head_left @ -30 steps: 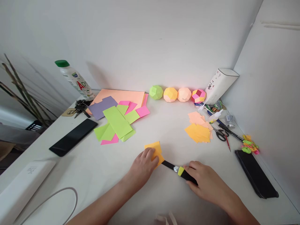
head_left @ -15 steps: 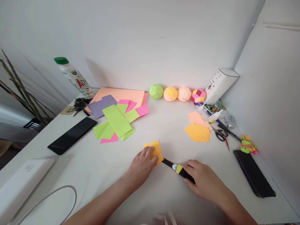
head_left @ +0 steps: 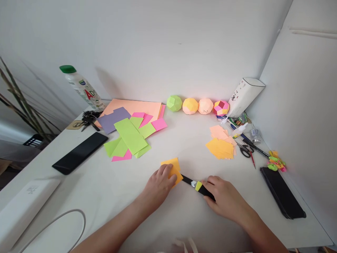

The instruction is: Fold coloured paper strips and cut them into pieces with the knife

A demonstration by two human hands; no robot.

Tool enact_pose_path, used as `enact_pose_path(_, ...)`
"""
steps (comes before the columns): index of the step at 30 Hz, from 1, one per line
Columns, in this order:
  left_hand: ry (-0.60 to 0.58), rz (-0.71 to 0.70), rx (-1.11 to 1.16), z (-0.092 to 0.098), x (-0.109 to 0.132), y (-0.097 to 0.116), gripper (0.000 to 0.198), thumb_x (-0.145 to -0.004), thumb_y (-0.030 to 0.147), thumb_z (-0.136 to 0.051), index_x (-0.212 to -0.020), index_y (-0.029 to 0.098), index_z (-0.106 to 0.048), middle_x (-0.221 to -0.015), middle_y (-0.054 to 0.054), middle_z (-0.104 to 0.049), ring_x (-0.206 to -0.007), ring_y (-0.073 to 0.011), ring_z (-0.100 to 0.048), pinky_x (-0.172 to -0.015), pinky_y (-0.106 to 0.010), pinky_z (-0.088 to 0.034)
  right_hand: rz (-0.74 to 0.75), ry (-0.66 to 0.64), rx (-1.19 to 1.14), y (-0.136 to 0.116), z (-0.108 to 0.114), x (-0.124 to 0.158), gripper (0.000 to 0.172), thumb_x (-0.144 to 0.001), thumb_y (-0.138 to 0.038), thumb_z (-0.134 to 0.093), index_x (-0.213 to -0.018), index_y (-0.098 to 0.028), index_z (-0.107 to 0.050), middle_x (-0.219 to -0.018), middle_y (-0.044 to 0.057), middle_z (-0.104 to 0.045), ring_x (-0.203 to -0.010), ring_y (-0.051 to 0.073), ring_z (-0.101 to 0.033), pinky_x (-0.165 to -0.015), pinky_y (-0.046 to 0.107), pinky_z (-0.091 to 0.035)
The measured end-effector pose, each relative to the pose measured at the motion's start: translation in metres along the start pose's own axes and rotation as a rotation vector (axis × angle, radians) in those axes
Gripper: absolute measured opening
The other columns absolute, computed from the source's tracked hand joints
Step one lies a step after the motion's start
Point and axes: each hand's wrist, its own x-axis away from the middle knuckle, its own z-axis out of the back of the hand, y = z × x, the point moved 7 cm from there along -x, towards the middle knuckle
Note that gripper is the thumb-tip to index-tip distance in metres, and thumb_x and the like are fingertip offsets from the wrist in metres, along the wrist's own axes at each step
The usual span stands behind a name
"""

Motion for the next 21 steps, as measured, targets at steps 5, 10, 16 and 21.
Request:
enact_pose_path(5,0.014,0.001,-0.025,0.0029,-0.0013,0.0009,0.011,-0.085,0.009,-0.049,-0.081,0.019,-0.05,-0.118,-0.014,-0.047,-0.1,-0.0256,-0.05,-0.066,-0.033,-0.051,-0.002,0.002,0.0,0.0004,-0.0001,-0.0002,0.039,-0.083,-0.021,-0.053,-0.121,-0.016,-0.06,-0.104,0.012,-0.063,-0.095,0.025,-0.059,-0.082,0.036,-0.05)
enact_pose_path(10,0.024,0.004,-0.023,0.0022,0.0001,0.0005,0.012,-0.087,0.01,-0.045,-0.08,0.018,-0.05,-0.116,-0.014,-0.048,-0.098,-0.0254,-0.05,-0.065,-0.033,-0.05,0.01,0.012,-0.001,-0.0006,-0.0005,-0.002,0.039,-0.083,-0.02,-0.052,-0.121,-0.014,-0.06,-0.103,0.012,-0.063,-0.095,0.025,-0.058,-0.08,0.037,-0.05)
enact_pose_path(16,0.026,0.012,-0.026,0.0012,0.0005,-0.0001,0.013,-0.088,0.011,-0.042,-0.081,0.018,-0.05,-0.116,-0.014,-0.049,-0.099,-0.0247,-0.049,-0.066,-0.034,-0.051,0.02,0.037,0.009,0.0002,-0.0017,-0.0045,0.038,-0.083,-0.019,-0.052,-0.12,-0.013,-0.06,-0.105,0.013,-0.063,-0.095,0.025,-0.058,-0.079,0.038,-0.051)
enact_pose_path(21,0.025,-0.009,-0.065,-0.0003,0.0001,0.0012,0.012,-0.088,0.011,-0.043,-0.081,0.018,-0.051,-0.117,-0.015,-0.048,-0.097,-0.025,-0.049,-0.065,-0.033,-0.051,0.014,0.032,0.023,-0.0018,-0.0014,-0.0075,0.04,-0.084,-0.019,-0.051,-0.122,-0.012,-0.058,-0.104,0.013,-0.062,-0.095,0.026,-0.058,-0.079,0.038,-0.051)
